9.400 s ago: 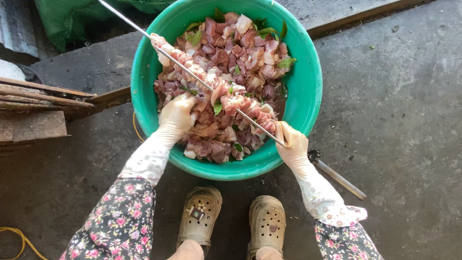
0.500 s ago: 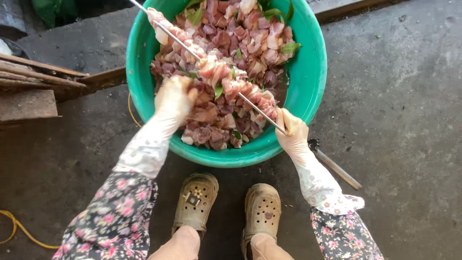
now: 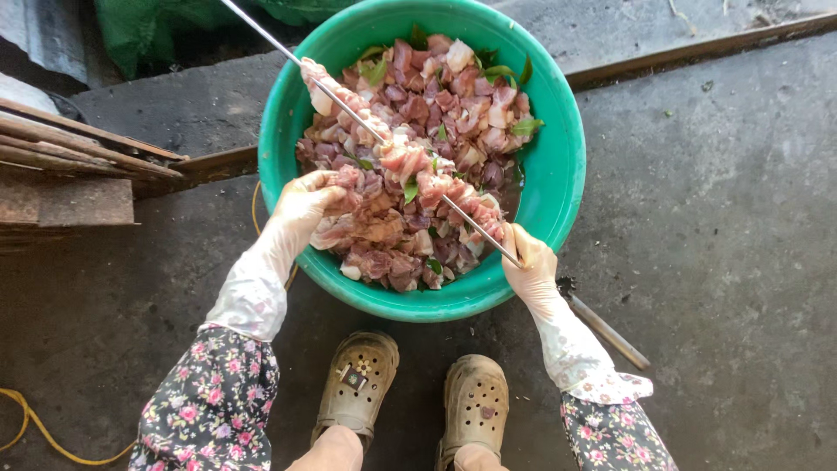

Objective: The person threads pieces of marinated meat and green leaves from a green basin onto a long metal skewer. They use gloved hands to pick up the meat and push it down the skewer, repeating the process to fill the length of the skewer.

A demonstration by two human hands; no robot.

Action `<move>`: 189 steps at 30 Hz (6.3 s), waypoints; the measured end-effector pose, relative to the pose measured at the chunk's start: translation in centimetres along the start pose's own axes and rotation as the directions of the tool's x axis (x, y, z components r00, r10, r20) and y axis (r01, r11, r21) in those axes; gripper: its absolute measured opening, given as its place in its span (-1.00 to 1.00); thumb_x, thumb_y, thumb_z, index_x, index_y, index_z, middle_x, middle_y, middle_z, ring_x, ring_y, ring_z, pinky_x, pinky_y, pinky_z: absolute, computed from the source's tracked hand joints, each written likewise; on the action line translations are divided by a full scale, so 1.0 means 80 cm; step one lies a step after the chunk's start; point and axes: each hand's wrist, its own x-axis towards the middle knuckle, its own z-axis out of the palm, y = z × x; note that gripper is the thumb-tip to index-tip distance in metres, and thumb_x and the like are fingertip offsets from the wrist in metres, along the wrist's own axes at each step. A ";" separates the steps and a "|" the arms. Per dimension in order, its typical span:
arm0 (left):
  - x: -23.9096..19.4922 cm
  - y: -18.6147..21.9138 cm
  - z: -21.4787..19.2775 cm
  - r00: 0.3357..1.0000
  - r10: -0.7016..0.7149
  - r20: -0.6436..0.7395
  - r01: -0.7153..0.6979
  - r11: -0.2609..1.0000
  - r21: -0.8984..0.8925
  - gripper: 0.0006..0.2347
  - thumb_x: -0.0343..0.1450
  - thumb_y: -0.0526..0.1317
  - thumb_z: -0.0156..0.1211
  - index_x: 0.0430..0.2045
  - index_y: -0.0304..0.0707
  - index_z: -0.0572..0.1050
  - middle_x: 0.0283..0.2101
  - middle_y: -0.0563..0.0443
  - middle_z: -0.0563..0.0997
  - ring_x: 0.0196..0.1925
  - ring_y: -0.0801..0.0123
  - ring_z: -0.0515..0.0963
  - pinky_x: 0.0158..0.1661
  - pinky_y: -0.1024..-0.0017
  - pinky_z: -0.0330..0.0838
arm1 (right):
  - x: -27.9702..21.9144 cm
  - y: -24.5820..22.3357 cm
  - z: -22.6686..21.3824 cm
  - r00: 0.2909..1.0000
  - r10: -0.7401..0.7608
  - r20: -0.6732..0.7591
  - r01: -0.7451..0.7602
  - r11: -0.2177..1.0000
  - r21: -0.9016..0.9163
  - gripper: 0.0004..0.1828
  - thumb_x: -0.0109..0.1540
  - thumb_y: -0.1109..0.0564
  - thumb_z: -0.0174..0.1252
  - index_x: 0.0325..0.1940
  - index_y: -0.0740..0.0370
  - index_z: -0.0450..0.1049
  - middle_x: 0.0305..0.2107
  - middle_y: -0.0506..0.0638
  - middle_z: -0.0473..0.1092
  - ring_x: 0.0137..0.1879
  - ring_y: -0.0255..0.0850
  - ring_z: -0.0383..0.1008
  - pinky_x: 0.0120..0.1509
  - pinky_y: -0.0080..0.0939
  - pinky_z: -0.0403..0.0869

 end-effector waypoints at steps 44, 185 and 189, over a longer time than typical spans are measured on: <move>0.055 0.074 -0.019 0.718 0.680 -0.147 -0.621 0.721 0.308 -0.80 0.45 -0.49 -0.01 -0.29 -0.43 0.63 -0.27 -0.07 0.72 -0.23 0.37 0.65 -0.13 0.45 0.52 | -0.011 -0.010 -0.033 0.990 -0.113 0.082 0.092 0.969 0.228 -0.69 0.24 0.21 0.02 -0.03 0.06 0.59 -0.37 0.07 0.56 -0.27 -0.01 0.62 -0.17 -0.10 0.54; -0.072 0.049 0.031 0.940 0.320 0.117 -0.212 0.280 0.936 -0.82 0.35 -0.29 0.19 -0.26 -0.20 0.69 -0.18 -0.18 0.69 -0.13 -0.01 0.66 -0.09 0.15 0.53 | 0.001 -0.010 -0.029 0.995 -0.060 0.082 0.054 0.996 0.076 -0.78 0.39 0.01 0.02 -0.05 0.06 0.56 -0.36 0.14 0.51 -0.21 0.15 0.56 -0.20 0.02 0.48; -0.086 -0.007 0.020 0.962 0.224 0.160 -0.115 -0.200 0.973 -0.90 0.35 -0.23 0.25 -0.37 -0.08 0.68 -0.23 -0.05 0.68 -0.05 0.08 0.67 -0.06 0.14 0.54 | -0.002 -0.011 -0.030 0.994 -0.011 0.105 0.004 0.998 0.068 -0.77 0.40 -0.01 0.02 -0.05 0.04 0.56 -0.37 0.15 0.51 -0.20 0.16 0.56 -0.19 0.02 0.48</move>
